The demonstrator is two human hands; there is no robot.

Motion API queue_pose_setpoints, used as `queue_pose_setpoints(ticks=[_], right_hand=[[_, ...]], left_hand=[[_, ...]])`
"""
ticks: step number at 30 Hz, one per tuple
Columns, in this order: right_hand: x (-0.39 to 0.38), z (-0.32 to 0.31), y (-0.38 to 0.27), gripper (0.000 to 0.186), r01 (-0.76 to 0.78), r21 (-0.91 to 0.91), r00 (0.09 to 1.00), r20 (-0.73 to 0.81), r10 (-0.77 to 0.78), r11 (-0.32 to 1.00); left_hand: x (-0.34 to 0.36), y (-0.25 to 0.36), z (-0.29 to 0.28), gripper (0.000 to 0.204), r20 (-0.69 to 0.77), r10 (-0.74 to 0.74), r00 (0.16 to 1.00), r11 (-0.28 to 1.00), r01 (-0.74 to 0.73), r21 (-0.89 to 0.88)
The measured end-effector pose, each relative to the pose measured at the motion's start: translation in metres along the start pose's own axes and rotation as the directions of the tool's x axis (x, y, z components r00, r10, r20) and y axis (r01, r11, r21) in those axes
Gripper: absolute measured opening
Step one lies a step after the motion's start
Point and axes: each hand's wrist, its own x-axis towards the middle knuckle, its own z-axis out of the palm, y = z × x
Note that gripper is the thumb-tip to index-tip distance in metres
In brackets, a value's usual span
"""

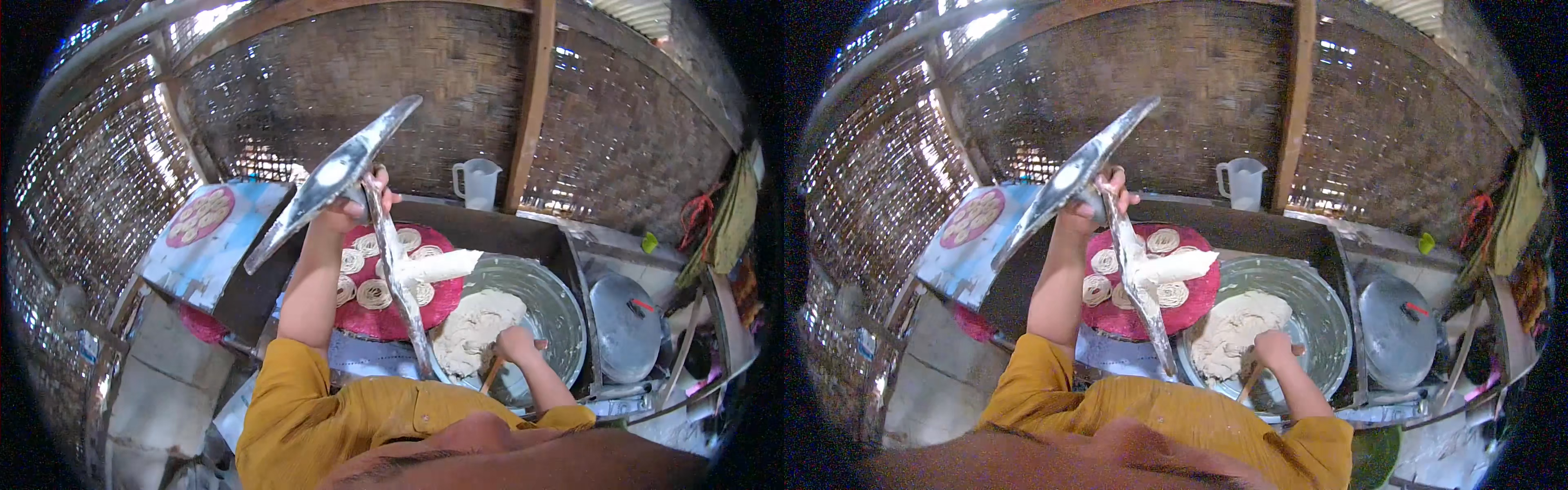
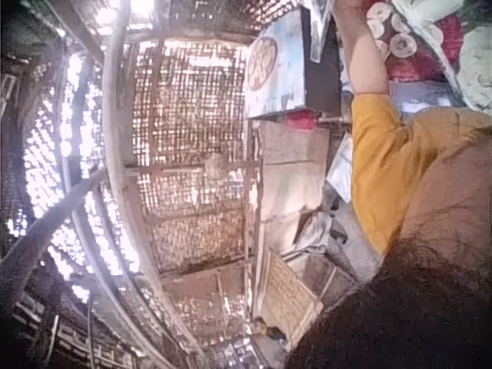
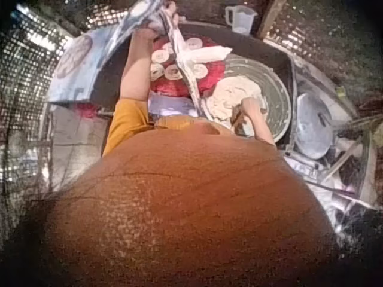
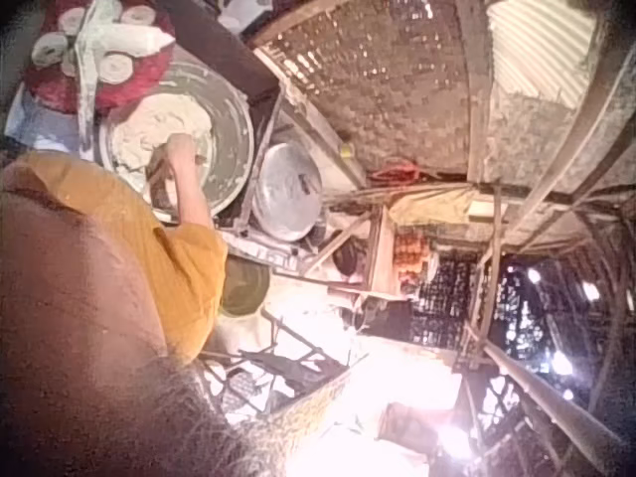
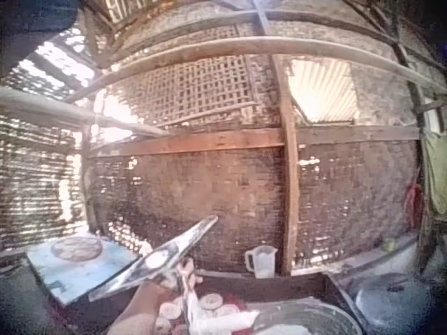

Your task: The person uses a wooden stick to scoop dough from a bowl and place it onto a metal press, then presses the dough through the device to create circular spiral shapes on a red mat.

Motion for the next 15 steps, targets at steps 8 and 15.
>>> queue_pose_setpoints(ticks=[8, 15], right_hand=[[-0.077, -0.124, -0.148, 0.09, -0.156, 0.704, 0.594, -0.493, -0.635, -0.693], [-0.059, -0.122, -0.111, 0.077, -0.013, 0.635, 0.576, -0.626, -0.525, -0.772]], left_hand=[[-0.013, -0.016, 0.015, 0.035, 0.118, 0.357, 0.927, 0.91, -0.316, -0.269], [-0.066, 0.018, 0.055, 0.05, -0.516, -0.168, 0.84, 0.795, 0.425, 0.432]])
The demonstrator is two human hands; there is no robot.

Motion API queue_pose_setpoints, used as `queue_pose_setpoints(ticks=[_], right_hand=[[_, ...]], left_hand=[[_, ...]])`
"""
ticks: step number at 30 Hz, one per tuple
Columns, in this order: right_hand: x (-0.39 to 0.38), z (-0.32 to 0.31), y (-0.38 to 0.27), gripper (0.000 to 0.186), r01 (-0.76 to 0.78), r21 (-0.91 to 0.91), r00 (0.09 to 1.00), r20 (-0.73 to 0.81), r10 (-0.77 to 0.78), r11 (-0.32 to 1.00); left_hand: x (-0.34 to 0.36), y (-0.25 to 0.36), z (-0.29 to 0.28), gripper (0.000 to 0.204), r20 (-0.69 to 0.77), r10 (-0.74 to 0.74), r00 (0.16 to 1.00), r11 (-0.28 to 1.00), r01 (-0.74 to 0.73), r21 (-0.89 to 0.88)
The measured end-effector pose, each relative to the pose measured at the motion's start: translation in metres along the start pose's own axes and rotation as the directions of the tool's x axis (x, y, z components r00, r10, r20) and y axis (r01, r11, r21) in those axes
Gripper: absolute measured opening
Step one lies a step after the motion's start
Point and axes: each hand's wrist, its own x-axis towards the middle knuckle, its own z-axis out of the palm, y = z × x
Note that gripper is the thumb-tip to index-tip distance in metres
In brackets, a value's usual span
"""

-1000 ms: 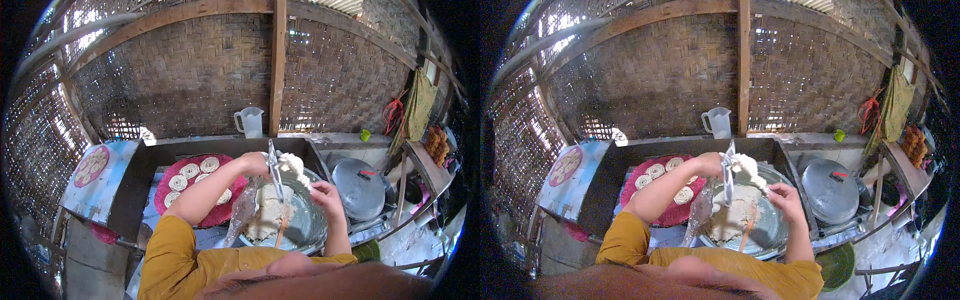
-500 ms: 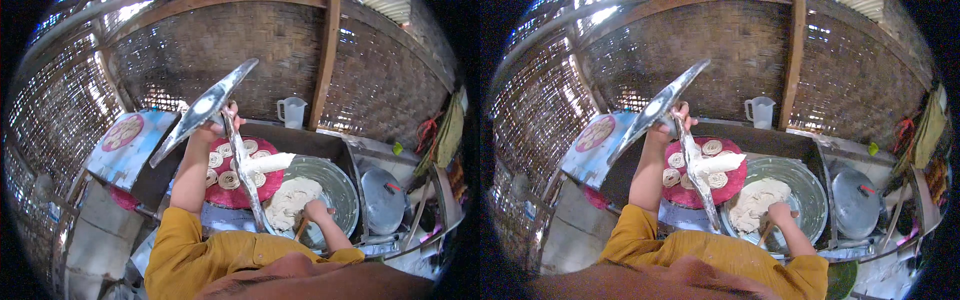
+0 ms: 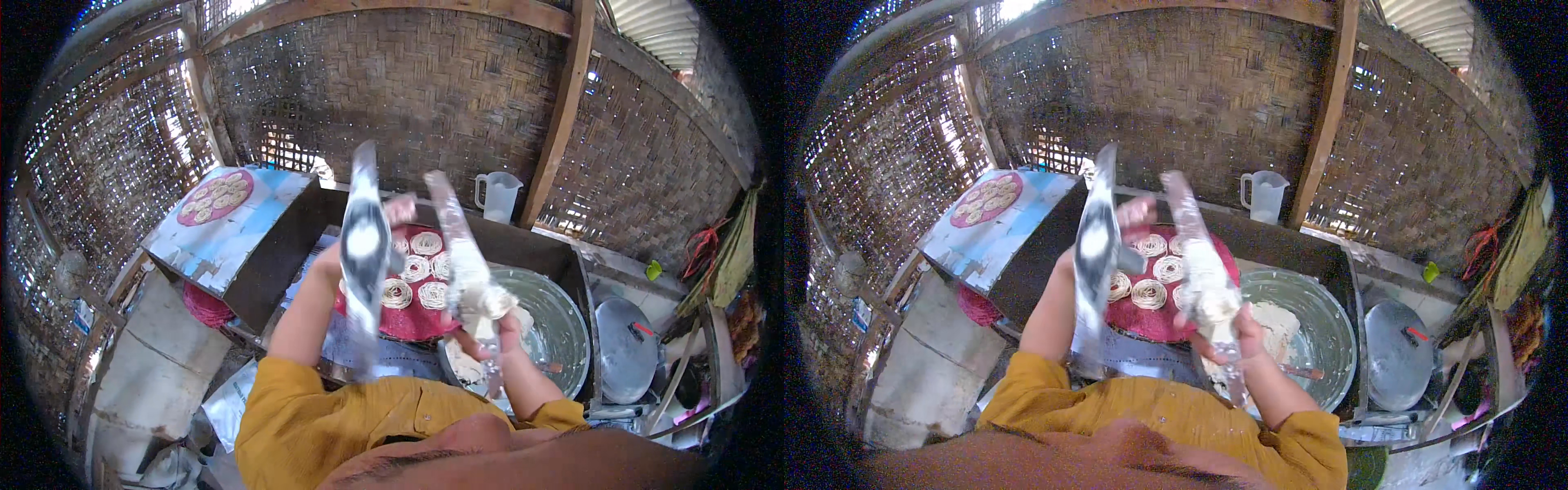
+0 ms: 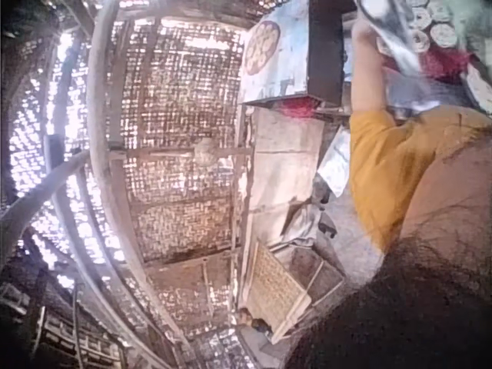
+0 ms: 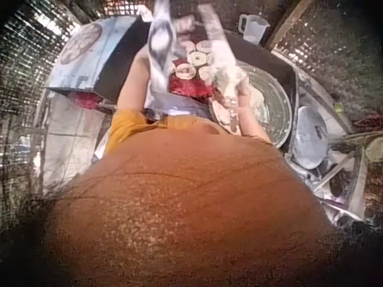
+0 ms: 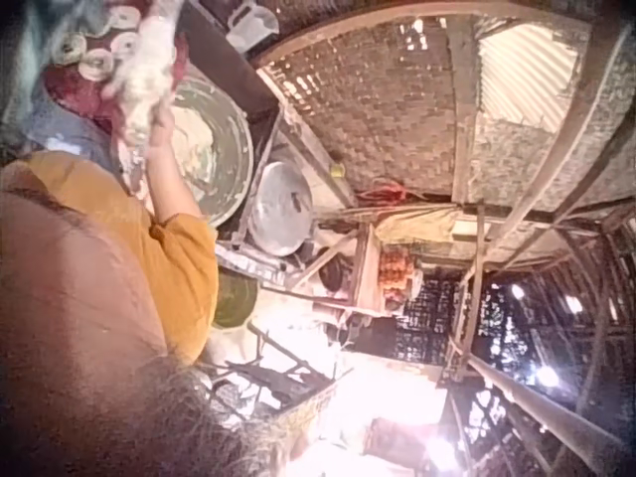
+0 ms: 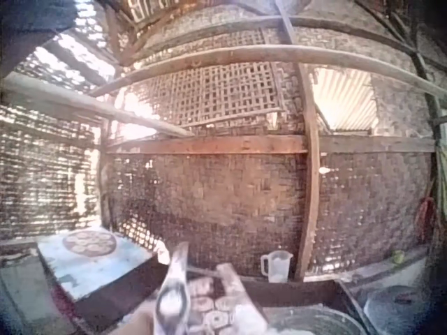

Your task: The person uses a wooden stick to scoop dough from a bowl and place it onto a metal press, then presses the dough through the device to create circular spiral shapes on a red mat.

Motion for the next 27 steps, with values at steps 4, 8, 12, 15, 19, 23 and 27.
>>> queue_pose_setpoints(ticks=[4, 8, 12, 15, 19, 23, 27], right_hand=[[-0.008, -0.014, -0.022, 0.073, -0.016, -0.074, 0.992, -0.123, 0.007, 0.997], [0.014, 0.037, -0.031, 0.082, -0.01, -0.592, 0.925, -0.312, -0.218, 0.806], [0.018, 0.029, -0.029, 0.094, 0.095, -0.994, 0.893, 0.058, -0.447, 0.06], [0.019, 0.039, -0.031, 0.093, 0.136, -0.887, 0.889, 0.306, -0.34, -0.442], [0.022, 0.053, -0.027, 0.082, 0.122, -0.834, 0.942, 0.268, -0.202, -0.538], [0.024, 0.047, -0.022, 0.083, 0.115, -0.841, 0.943, 0.26, -0.208, -0.528], [0.028, 0.045, -0.019, 0.084, 0.007, -0.852, 0.934, 0.192, -0.3, -0.523]], left_hand=[[-0.035, -0.037, -0.003, 0.049, 0.241, 0.064, 0.968, 0.95, -0.133, 0.281], [-0.037, -0.037, 0.01, 0.036, 0.233, 0.04, 0.972, 0.798, -0.171, 0.578], [-0.034, -0.04, 0.006, 0.038, 0.216, -0.001, 0.976, 0.574, -0.177, 0.799], [-0.033, -0.042, 0.009, 0.032, 0.13, 0.053, 0.99, 0.566, -0.137, 0.813], [-0.029, -0.062, 0.005, 0.032, 0.174, 0.048, 0.984, 0.54, -0.172, 0.824], [-0.016, -0.071, 0.012, 0.064, 0.282, -0.071, 0.957, 0.617, -0.18, 0.766], [-0.001, -0.081, 0.016, 0.045, 0.261, 0.153, 0.953, 0.591, -0.3, 0.749]])
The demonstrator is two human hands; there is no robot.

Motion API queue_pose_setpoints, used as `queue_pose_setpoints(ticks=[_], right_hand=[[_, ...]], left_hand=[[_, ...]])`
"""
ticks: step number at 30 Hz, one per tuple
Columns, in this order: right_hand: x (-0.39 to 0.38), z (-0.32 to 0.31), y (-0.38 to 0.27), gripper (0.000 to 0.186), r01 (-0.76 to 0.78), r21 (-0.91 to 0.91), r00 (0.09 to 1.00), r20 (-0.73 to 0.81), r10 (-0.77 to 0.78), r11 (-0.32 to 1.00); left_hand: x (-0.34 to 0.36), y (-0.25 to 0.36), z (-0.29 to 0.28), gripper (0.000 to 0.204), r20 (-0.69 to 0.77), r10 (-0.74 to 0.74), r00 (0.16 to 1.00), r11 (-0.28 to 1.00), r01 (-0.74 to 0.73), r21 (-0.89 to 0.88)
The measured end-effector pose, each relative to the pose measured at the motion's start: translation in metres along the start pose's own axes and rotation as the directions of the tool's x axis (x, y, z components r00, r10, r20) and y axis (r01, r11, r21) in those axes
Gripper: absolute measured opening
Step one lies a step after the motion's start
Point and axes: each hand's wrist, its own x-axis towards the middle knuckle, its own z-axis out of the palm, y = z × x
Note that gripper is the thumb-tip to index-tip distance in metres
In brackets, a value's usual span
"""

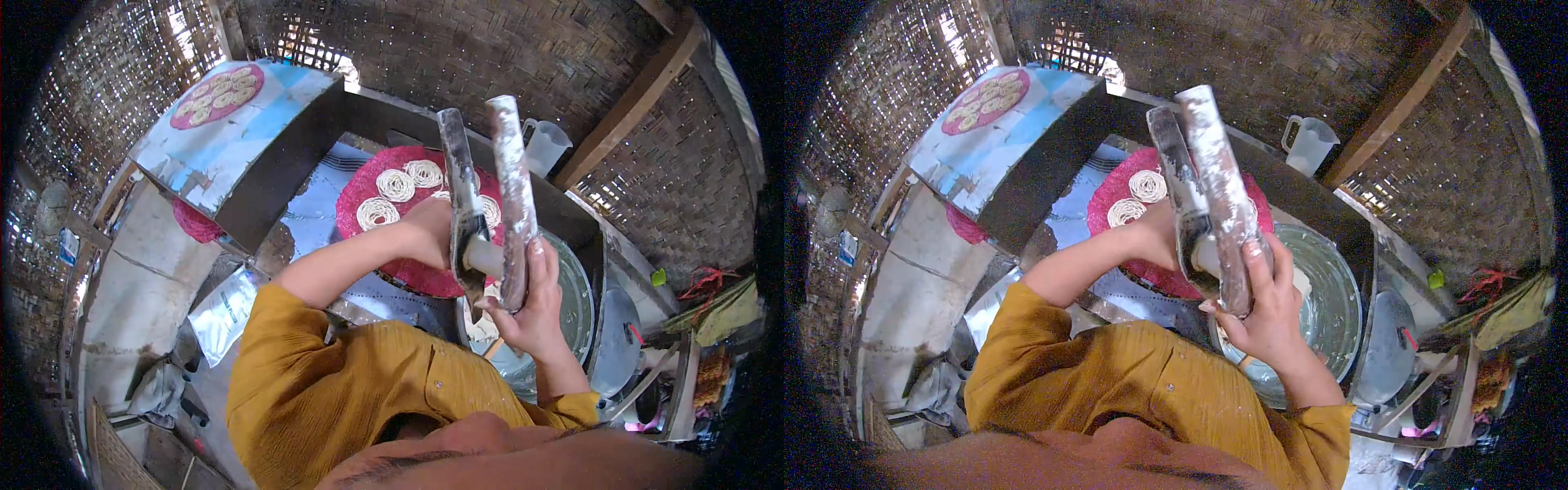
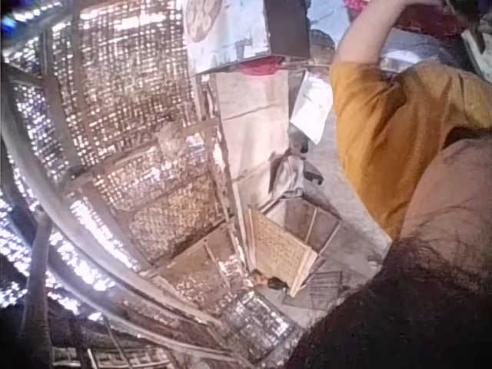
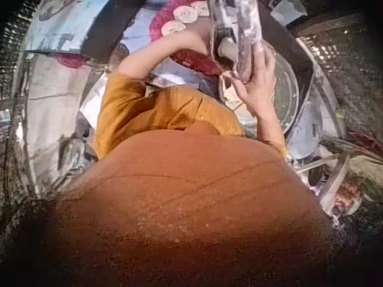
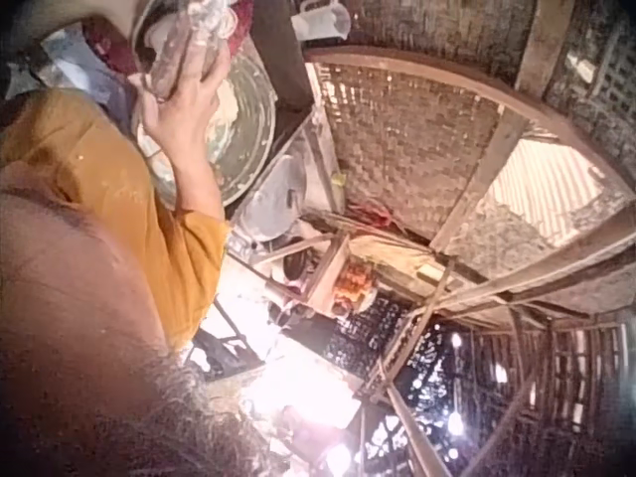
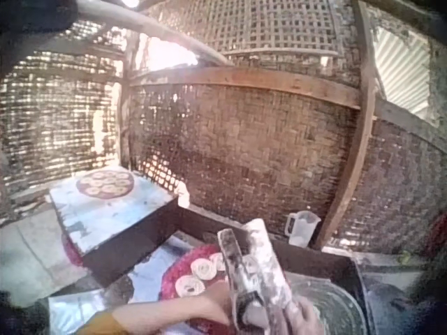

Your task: The person uses a wooden stick to scoop dough from a bowl and place it onto a metal press, then presses the dough through the device to create circular spiral shapes on a red mat.

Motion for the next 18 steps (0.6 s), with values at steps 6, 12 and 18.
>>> queue_pose_setpoints(ticks=[6, 12, 18], right_hand=[[0.006, -0.009, 0.035, 0.118, -0.498, 0.766, 0.862, 0.384, 0.332, 0.407], [-0.043, -0.004, 0.043, 0.114, -0.799, 0.577, 0.592, 0.804, -0.057, -0.172], [-0.074, -0.019, 0.06, 0.111, -0.896, 0.386, 0.363, 0.921, 0.14, -0.219]], left_hand=[[0.014, 0.002, -0.018, 0.059, 0.034, -0.173, 0.984, 0.938, 0.175, -0.299], [0.051, 0.003, -0.068, 0.095, -0.193, 0.259, 0.946, -0.411, -0.073, -0.909], [0.073, 0.035, -0.077, 0.108, -0.359, 0.401, 0.843, -0.275, -0.263, -0.925]])
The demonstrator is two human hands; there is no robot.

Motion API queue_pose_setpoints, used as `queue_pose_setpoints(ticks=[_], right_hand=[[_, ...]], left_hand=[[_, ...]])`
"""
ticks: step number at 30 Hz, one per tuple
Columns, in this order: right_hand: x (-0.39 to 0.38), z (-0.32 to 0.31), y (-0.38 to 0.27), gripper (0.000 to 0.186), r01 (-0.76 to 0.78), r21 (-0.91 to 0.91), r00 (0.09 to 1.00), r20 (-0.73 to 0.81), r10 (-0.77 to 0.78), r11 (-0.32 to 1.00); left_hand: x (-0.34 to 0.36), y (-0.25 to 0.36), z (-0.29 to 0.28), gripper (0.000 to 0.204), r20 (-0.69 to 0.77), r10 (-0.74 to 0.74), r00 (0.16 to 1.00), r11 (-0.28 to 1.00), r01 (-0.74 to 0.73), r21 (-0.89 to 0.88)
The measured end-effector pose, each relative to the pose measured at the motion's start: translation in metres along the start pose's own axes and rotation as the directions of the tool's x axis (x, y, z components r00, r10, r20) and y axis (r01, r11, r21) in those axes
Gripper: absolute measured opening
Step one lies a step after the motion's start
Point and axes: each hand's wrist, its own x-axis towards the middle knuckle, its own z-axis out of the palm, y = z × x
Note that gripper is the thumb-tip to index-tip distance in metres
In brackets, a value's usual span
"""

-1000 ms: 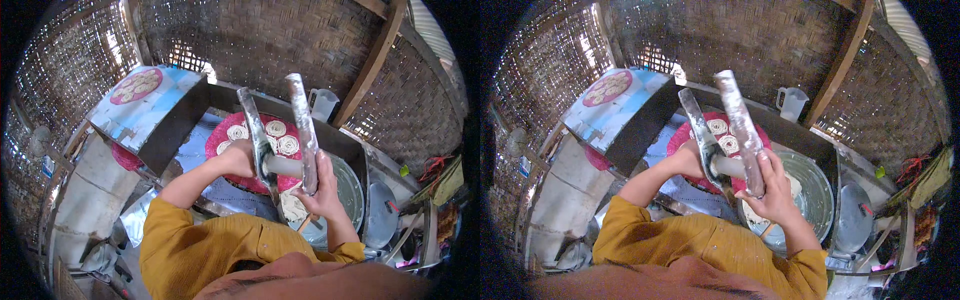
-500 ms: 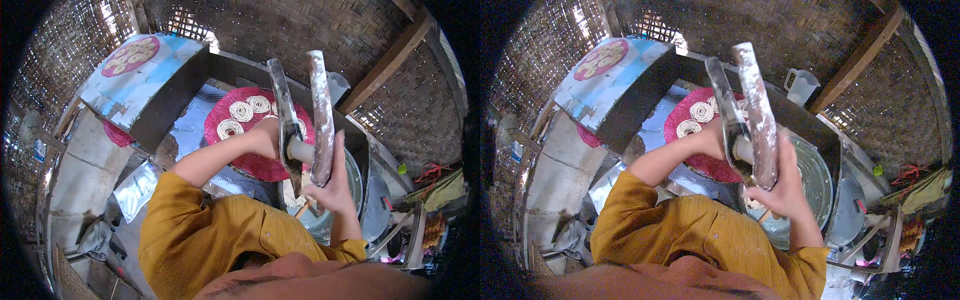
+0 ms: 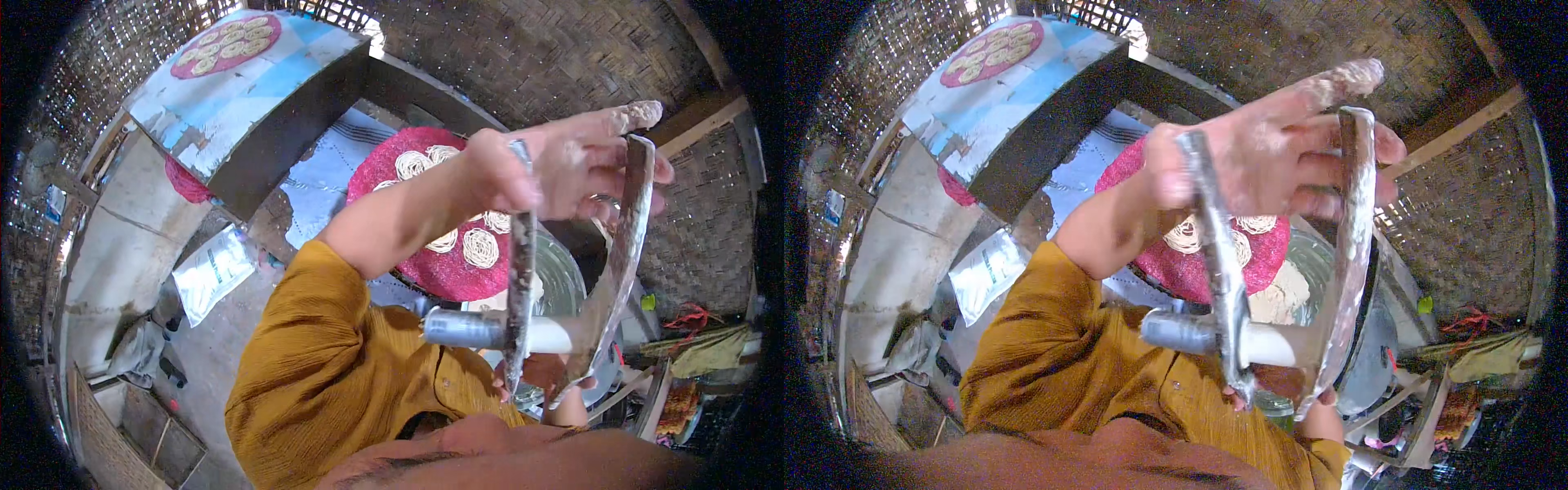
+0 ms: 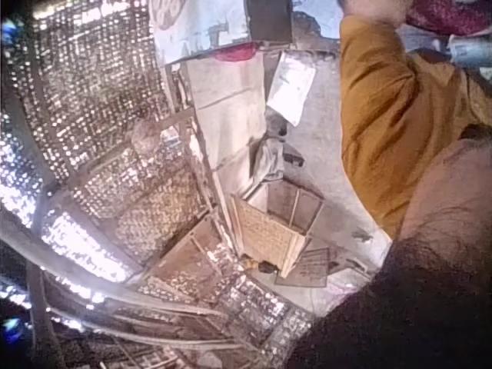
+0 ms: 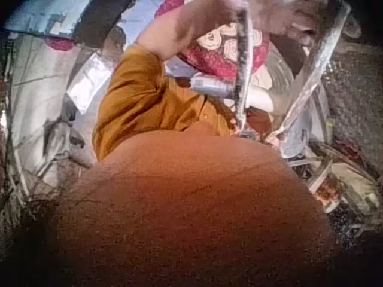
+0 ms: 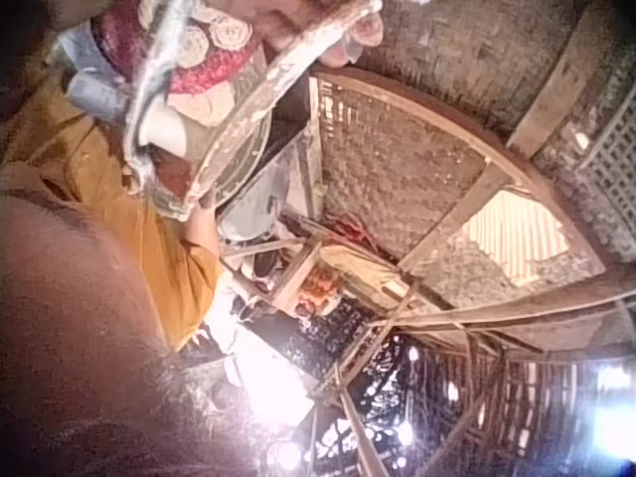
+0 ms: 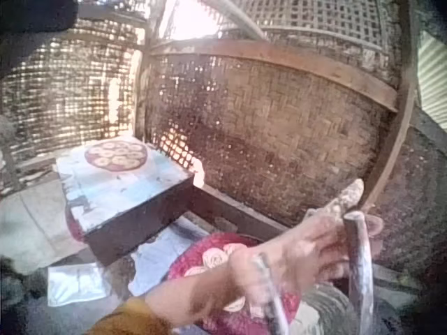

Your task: The person uses a wooden stick to scoop dough from a bowl and place it onto a metal press, then presses the dough through the device to create circular spiral shapes on a red mat.

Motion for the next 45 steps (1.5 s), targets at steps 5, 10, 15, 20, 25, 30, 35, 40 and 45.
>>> queue_pose_setpoints(ticks=[5, 10, 15, 20, 25, 30, 35, 40, 45], right_hand=[[0.0, -0.001, -0.001, 0.109, 0.011, 0.049, 0.989, -0.151, -0.003, 0.999], [0.023, -0.008, -0.003, 0.1, 0.058, 0.069, 0.991, -0.127, -0.049, 0.996], [0.024, 0.006, -0.01, 0.081, 0.052, -0.038, 0.995, -0.081, -0.055, 0.998], [-0.011, 0.033, -0.031, 0.078, 0.021, -0.226, 0.952, -0.294, -0.088, 0.974], [-0.001, 0.026, -0.039, 0.068, 0.13, -0.407, 0.952, -0.204, -0.229, 0.904], [-0.009, 0.027, -0.023, 0.065, 0.145, -0.356, 0.957, -0.185, -0.222, 0.923], [-0.026, 0.034, -0.043, 0.073, 0.068, -0.478, 0.946, -0.247, -0.208, 0.876], [-0.011, 0.034, -0.048, 0.076, 0.143, -0.515, 0.927, -0.23, -0.297, 0.845], [-0.005, 0.028, -0.035, 0.071, 0.176, -0.473, 0.962, -0.104, -0.253, 0.863]], left_hand=[[-0.045, -0.014, -0.05, 0.075, -0.402, -0.045, 0.915, 0.995, 0.007, -0.096], [-0.093, -0.031, -0.105, 0.052, -0.583, -0.128, 0.803, 0.916, -0.129, -0.379], [-0.11, -0.028, -0.098, 0.049, -0.59, -0.086, 0.803, 0.903, -0.188, -0.387], [-0.096, -0.041, -0.074, 0.043, -0.611, -0.057, 0.79, 0.926, -0.186, -0.328], [-0.072, -0.004, -0.06, 0.04, -0.548, 0.04, 0.836, 0.973, -0.159, -0.17], [-0.074, -0.001, -0.039, 0.042, -0.521, 0.039, 0.853, 0.986, -0.116, -0.117], [-0.066, -0.011, -0.034, 0.04, -0.48, 0.067, 0.875, 0.977, -0.156, -0.147], [-0.054, 0.011, -0.033, 0.04, -0.434, 0.11, 0.894, 0.98, -0.169, -0.1], [-0.065, 0.016, -0.019, 0.046, -0.47, 0.08, 0.879, 0.988, -0.131, -0.076]])
